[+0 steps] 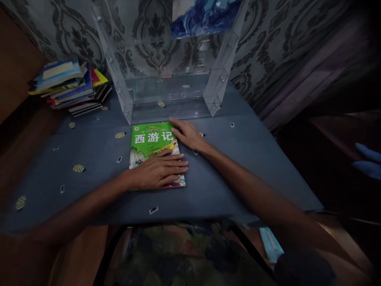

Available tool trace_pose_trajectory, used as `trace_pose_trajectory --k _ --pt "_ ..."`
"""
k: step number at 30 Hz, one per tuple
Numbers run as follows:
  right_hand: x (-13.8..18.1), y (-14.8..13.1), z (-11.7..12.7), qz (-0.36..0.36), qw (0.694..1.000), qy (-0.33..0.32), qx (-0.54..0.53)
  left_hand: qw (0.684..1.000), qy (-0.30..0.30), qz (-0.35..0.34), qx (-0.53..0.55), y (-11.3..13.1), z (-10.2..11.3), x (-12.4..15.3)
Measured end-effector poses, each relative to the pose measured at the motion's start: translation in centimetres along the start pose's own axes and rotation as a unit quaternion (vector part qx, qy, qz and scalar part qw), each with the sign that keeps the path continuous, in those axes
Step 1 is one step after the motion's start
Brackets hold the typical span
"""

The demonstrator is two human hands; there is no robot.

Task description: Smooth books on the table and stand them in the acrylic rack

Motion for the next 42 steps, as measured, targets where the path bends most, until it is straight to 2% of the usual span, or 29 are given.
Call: trace_pose_trajectory --k 5,10,15,21,24,27,33,37,42 --pt "0.1 -0.9 -0.1 0.006 0.998 -0.014 0.067 0.999 0.019 -0.025 0.003 1.0 -0.3 0.6" --pt "0.9 -2.4 0.1 0.013 0.994 -0.026 0.106 0.996 0.014 -0.025 -0.081 1.4 -0.8 1.6" --pt "3.6 -4.0 1.3 0.034 0.997 -0.037 0.063 0.981 0.069 0.015 -0.179 3.2 -1.7 2.6" --pt "8.2 -6.3 3.4 0.065 0.996 -0.058 -0.013 0.964 0.125 0.012 -0.234 4.3 -2.6 3.2" --pt "10.5 -7.7 4.5 0.062 0.995 -0.051 -0.054 0.963 0.133 0.017 -0.233 4.2 -2.9 3.4" --pt "11.9 -8.7 5.4 0.031 0.994 -0.060 -0.082 0.969 0.133 0.037 -0.205 4.2 -3.0 3.5" --pt "12.2 -9.6 6.0 -0.023 0.992 -0.059 -0.113 0.978 0.146 0.102 -0.105 4.2 -3.0 3.4" --pt "12.6 -9.9 6.0 0.002 0.992 -0.050 -0.120 0.978 0.149 0.101 -0.108 4.2 -3.1 3.4" --pt "14.3 -10.7 6.5 0.058 0.993 -0.067 -0.072 0.970 0.159 0.055 -0.174 4.3 -3.3 3.6"
Point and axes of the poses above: each hand's wrist, its own x-axis away from the middle knuckle, its own z-axis out of the back of the hand, y = z × x, the point moved 1 cm from there along -x, towards the middle knuckle, and after that the axes turned 13 degrees about y, right-handed, at the moved point
